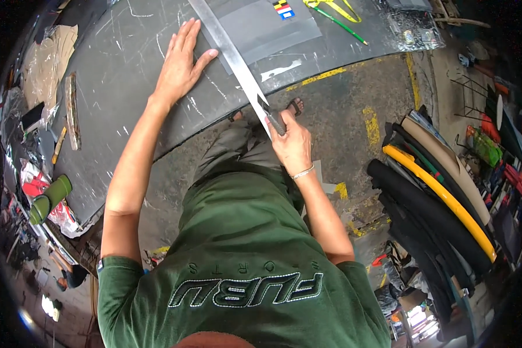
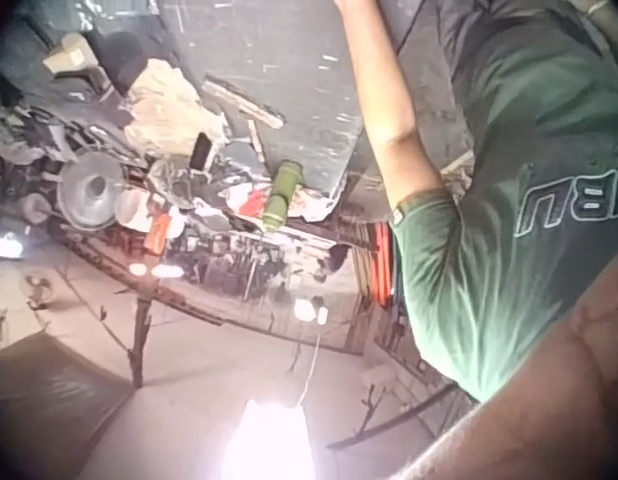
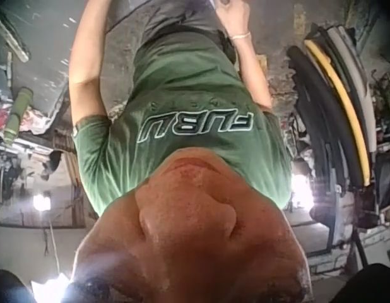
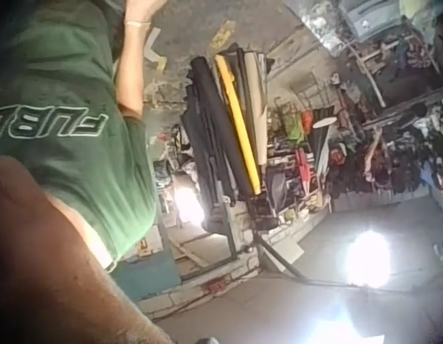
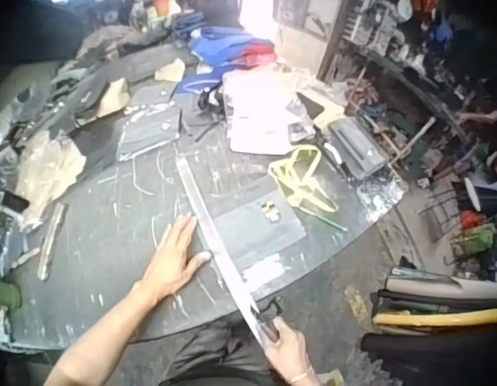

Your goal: Using a utility knife and a metal ruler to cut precise shapes out of a grey synthetic material.

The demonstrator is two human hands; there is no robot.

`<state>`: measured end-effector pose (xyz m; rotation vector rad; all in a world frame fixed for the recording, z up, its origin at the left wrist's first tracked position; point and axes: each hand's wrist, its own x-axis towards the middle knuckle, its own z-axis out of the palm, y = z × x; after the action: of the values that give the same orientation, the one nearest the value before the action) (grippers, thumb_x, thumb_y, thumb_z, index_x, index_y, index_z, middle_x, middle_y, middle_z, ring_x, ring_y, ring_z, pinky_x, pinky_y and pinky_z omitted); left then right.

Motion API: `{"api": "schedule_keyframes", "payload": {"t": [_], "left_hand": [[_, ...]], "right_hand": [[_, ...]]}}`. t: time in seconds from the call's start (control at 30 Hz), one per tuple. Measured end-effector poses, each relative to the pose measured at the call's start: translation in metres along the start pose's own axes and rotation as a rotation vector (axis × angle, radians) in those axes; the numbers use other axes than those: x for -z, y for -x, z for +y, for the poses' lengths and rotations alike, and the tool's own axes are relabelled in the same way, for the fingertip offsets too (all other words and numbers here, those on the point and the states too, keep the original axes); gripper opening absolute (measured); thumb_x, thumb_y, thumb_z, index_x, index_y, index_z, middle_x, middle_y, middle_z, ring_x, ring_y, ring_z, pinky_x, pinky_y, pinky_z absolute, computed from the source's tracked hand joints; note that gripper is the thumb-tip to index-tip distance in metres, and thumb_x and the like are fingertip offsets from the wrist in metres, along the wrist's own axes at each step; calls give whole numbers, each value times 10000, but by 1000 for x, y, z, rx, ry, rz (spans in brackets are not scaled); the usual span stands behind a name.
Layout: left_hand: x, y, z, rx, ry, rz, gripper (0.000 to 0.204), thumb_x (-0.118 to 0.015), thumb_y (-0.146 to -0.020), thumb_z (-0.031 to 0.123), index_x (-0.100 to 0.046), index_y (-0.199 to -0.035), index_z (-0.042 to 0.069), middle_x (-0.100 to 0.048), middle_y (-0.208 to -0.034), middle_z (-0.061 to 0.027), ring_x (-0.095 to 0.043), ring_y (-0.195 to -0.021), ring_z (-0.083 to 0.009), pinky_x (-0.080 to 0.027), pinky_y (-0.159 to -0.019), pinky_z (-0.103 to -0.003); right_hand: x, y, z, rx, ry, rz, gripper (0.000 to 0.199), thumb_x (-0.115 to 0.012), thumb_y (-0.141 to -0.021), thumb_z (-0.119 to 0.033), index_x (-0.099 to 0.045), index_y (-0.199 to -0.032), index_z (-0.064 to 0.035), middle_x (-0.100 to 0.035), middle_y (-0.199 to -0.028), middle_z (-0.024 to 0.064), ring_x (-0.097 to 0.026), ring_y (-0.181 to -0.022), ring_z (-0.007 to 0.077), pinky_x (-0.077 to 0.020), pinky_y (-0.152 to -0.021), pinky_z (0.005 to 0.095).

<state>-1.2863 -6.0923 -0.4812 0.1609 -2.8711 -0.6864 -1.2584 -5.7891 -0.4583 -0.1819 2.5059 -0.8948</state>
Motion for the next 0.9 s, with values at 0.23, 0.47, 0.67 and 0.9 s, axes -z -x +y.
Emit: {"api": "schedule_keyframes", "payload": {"t": [0.23,0.47,0.67,0.9], "left_hand": [[-17,-13,-11,-82,-120,12,774,-615,-982,520,-408,-1523,7,-380,-1605,-171,-319,-1514,-345,-211,-1264,-488],[-18,-12,-12,-101,-60,42,691,-670,-968,438,-468,-1468,6,-439,-1557,-155,-392,-1465,-354,-291,-1236,-491],[-16,-12,-9,-96,-103,87,814,-678,-908,588,-495,-1446,4,-488,-1509,-147,-453,-1424,-298,-282,-1249,-472],[-3,-15,3,-85,-12,-28,776,-751,-886,411,-461,-1430,-59,-479,-1466,-265,-418,-1432,-401,-279,-1235,-517]], "right_hand": [[-7,-28,1,35,-105,-184,400,-724,-968,-356,-660,-1169,-17,-714,-923,204,-700,-811,242,-535,-776,361],[-16,-35,11,-66,-358,-255,501,-717,-985,-359,-643,-1278,40,-746,-1038,102,-616,-898,117,-502,-881,289],[-15,-38,1,-145,-339,-221,403,-707,-994,-366,-714,-1053,33,-675,-797,-10,-530,-769,52,-459,-715,243],[-26,-37,-3,-189,-595,-145,260,-742,-973,-269,-726,-899,-20,-612,-731,-63,-495,-682,36,-425,-615,243]]}}
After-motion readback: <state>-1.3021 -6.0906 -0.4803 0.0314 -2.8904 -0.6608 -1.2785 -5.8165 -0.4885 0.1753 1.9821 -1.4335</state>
